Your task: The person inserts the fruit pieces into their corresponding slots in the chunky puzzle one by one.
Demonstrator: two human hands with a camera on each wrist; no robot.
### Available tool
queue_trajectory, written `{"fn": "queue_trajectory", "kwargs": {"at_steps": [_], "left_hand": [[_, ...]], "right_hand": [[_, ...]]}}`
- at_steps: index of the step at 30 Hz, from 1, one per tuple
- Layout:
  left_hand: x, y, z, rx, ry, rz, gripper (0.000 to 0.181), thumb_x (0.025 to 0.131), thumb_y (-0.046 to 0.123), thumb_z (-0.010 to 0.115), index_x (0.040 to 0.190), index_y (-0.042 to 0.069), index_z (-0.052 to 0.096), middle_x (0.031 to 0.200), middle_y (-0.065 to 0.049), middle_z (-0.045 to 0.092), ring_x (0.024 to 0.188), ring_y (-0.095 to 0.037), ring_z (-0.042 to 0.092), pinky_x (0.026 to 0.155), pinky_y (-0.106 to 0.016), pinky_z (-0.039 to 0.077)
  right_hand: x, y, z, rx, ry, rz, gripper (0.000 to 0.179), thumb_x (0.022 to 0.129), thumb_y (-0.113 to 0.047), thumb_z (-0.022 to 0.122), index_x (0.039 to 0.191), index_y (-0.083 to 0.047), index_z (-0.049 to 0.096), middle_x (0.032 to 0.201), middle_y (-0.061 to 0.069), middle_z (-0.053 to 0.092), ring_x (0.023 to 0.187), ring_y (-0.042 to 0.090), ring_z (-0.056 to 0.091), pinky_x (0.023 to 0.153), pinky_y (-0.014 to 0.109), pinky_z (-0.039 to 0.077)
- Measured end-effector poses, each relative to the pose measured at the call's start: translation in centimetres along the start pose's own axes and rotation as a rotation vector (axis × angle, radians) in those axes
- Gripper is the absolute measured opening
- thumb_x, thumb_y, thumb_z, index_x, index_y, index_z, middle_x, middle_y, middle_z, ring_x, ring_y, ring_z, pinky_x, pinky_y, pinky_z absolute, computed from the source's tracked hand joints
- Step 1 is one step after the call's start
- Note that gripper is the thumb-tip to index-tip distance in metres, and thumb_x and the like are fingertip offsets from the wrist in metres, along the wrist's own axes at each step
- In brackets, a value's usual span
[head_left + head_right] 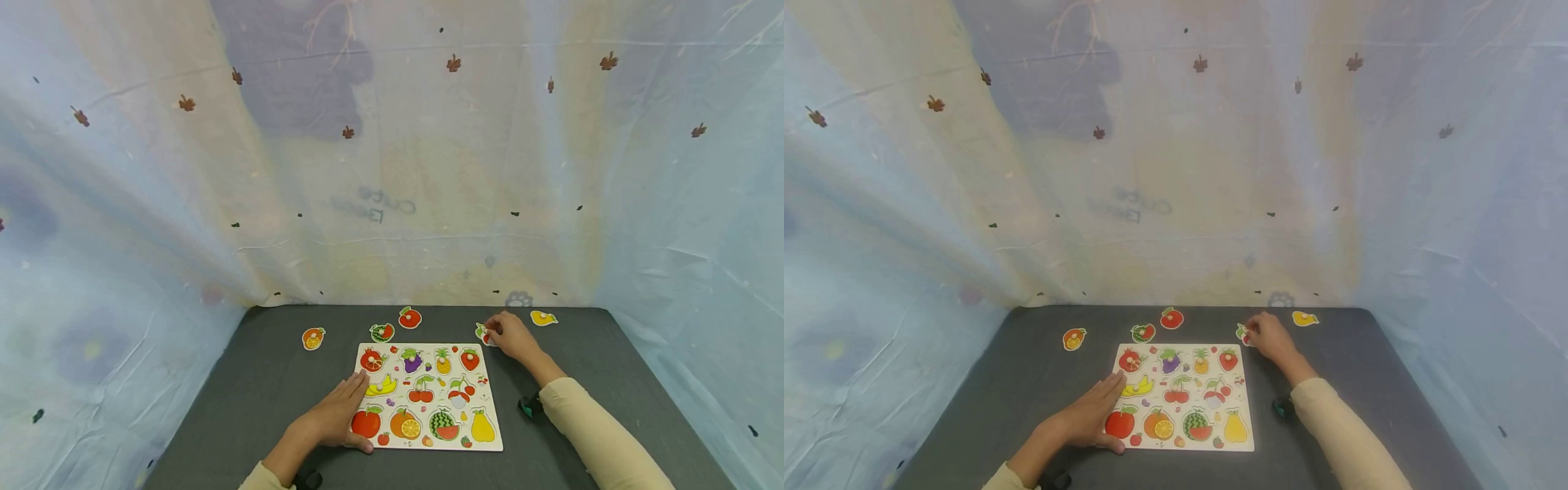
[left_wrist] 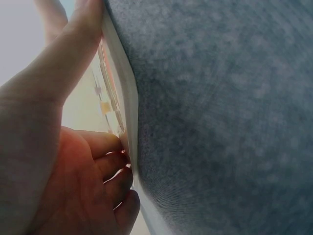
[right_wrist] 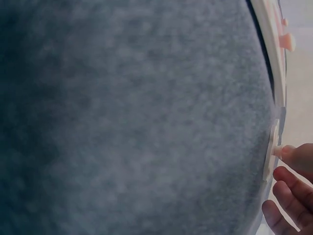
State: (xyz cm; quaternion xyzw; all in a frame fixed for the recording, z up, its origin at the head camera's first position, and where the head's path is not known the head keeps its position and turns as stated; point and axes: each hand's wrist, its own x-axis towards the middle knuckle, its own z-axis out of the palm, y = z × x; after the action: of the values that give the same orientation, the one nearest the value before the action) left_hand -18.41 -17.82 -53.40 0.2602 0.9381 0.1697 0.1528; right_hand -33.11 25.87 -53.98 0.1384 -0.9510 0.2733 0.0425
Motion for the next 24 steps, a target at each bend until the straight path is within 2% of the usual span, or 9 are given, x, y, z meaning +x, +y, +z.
{"fn": "queue_trajectory", "kwargs": {"at_steps": [5, 24], "left_hand": [[0.0, 0.0, 0.1, 0.001, -0.002, -0.007, 0.133, 0.076, 0.062, 0.092, 0.168, -0.006, 0.022, 0.177, -0.022, 0.018, 0.163, -0.040, 0.019, 0.131, -0.058, 0.021], [0.0, -0.1, 0.2, -0.002, -0.007, -0.011, 0.133, 0.077, 0.062, 0.091, 0.167, -0.006, 0.023, 0.176, -0.022, 0.020, 0.163, -0.040, 0.020, 0.131, -0.058, 0.022]], "right_hand": [[-0.2, 0.0, 0.2, 0.002, -0.014, 0.023, 0.014, 0.103, -0.008, 0.071, 0.113, 0.001, 0.076, 0.103, 0.012, 0.065, 0.093, 0.028, 0.065, 0.084, 0.051, 0.058], [-1.3, 0.4, 0.0, -0.046, 0.010, 0.010, 0.010, 0.100, -0.011, 0.076, 0.103, -0.002, 0.075, 0.091, 0.006, 0.061, 0.079, 0.019, 0.057, 0.073, 0.041, 0.053]]}}
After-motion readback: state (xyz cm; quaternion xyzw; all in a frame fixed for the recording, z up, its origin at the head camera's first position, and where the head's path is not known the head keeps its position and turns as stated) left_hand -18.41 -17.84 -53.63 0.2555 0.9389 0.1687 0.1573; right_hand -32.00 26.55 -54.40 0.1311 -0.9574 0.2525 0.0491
